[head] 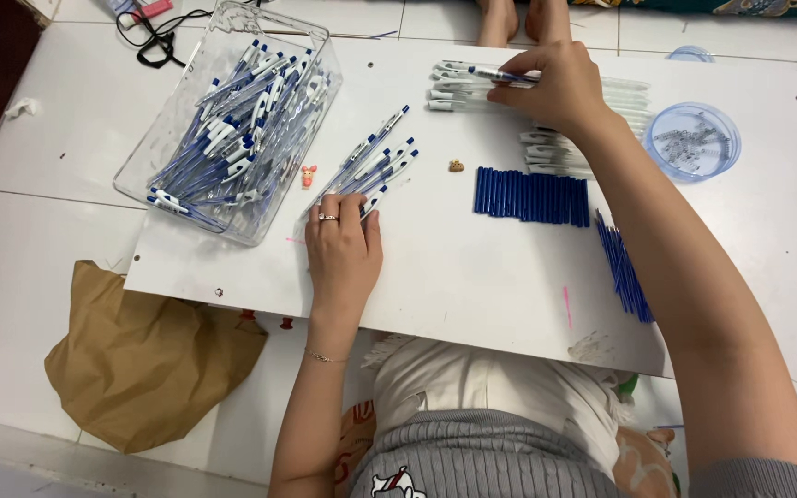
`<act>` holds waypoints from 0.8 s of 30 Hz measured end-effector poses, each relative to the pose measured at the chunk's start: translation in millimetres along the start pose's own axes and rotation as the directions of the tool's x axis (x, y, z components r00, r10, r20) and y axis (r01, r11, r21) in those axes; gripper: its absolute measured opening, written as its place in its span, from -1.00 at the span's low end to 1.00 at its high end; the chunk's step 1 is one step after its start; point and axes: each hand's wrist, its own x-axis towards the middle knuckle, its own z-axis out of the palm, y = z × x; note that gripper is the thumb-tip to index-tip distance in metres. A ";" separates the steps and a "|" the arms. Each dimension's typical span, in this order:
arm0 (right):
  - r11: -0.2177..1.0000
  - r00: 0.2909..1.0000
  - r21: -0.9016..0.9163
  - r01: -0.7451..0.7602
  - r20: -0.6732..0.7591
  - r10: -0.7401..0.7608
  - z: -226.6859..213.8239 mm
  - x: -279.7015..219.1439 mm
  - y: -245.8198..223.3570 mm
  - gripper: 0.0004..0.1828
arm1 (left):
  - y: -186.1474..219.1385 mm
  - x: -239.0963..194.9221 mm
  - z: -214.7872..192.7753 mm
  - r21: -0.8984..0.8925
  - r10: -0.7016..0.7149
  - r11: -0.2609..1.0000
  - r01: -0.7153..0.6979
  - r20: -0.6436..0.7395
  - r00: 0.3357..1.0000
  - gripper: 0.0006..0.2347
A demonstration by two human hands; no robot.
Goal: The person assembles blue ballpoint pens by inserting ink cartridges into clear plastic barrels. They pick up barrels and cartridges from a table, insert the cartridges, and place the assembled pens into a clear plastic container.
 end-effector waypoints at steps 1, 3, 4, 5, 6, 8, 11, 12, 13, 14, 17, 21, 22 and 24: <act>0.998 1.000 -0.058 0.014 -0.010 -0.014 2.9 2.7 2.1 -0.68 | -0.1 0.4 -0.4 -0.006 0.003 1.000 -0.003 -0.003 1.000 -0.86; 0.998 1.000 -0.066 0.007 0.006 -0.007 1.9 3.1 -2.4 -0.70 | 0.5 0.1 -0.5 0.000 -0.011 1.000 0.011 0.002 1.000 -0.88; 0.997 1.000 -0.074 -0.001 0.022 0.002 1.6 2.8 -4.4 -0.71 | 0.9 -0.5 -0.4 0.006 -0.024 1.000 0.024 0.009 1.000 -0.90; 0.997 1.000 -0.075 -0.001 0.020 0.003 2.4 2.6 -3.8 -0.71 | 0.5 -0.6 -0.4 0.005 -0.022 1.000 0.022 0.008 1.000 -0.90; 0.996 0.999 -0.085 0.039 0.006 -0.038 3.2 2.6 -3.2 -0.71 | 0.1 -0.6 -0.5 0.008 -0.027 1.000 0.027 0.016 1.000 -0.90; 0.992 0.997 -0.098 0.076 -0.011 -0.078 3.5 3.6 0.1 -0.70 | 0.4 1.2 -1.1 0.008 -0.029 1.000 0.029 0.022 0.999 -0.90; 0.995 0.997 -0.068 0.072 0.000 -0.072 4.4 1.6 5.7 -0.79 | 2.7 0.9 -2.8 0.002 -0.007 1.000 0.007 -0.021 1.000 -0.93; 0.996 0.999 -0.074 0.054 0.005 -0.054 3.4 1.0 6.0 -0.80 | 3.4 1.4 -3.2 -0.026 0.004 1.000 -0.005 -0.042 0.999 -0.94; 0.996 0.999 -0.080 0.038 0.010 -0.037 2.1 1.4 6.1 -0.81 | 4.0 2.7 -3.7 -0.053 0.014 0.998 -0.018 -0.065 0.998 -0.95; 0.996 0.999 -0.080 0.039 0.011 -0.038 -0.3 1.3 4.5 -0.81 | 4.3 4.2 -4.2 -0.053 0.013 0.998 -0.016 -0.065 0.998 -0.95; 0.996 1.000 -0.087 -0.010 -0.002 0.009 -9.5 0.1 -0.3 -0.81 | 9.5 15.1 -9.3 -0.184 -0.077 0.981 0.066 -0.055 0.995 -0.91; 0.935 0.946 0.222 0.277 -0.232 -0.225 -30.9 -16.7 -25.2 -0.86 | 29.5 47.2 -9.3 -0.757 -0.061 0.634 0.156 0.152 0.986 -0.75; 0.880 0.947 0.395 0.264 -0.279 -0.159 -38.2 -22.9 -36.3 -0.77 | 35.8 55.4 -4.9 -0.889 0.006 0.413 0.196 0.218 0.976 -0.70; 0.777 0.970 0.610 0.156 -0.242 -0.005 -56.3 -45.3 -63.3 -0.65 | 60.2 74.6 7.8 -0.948 0.068 0.201 0.246 0.264 0.962 -0.72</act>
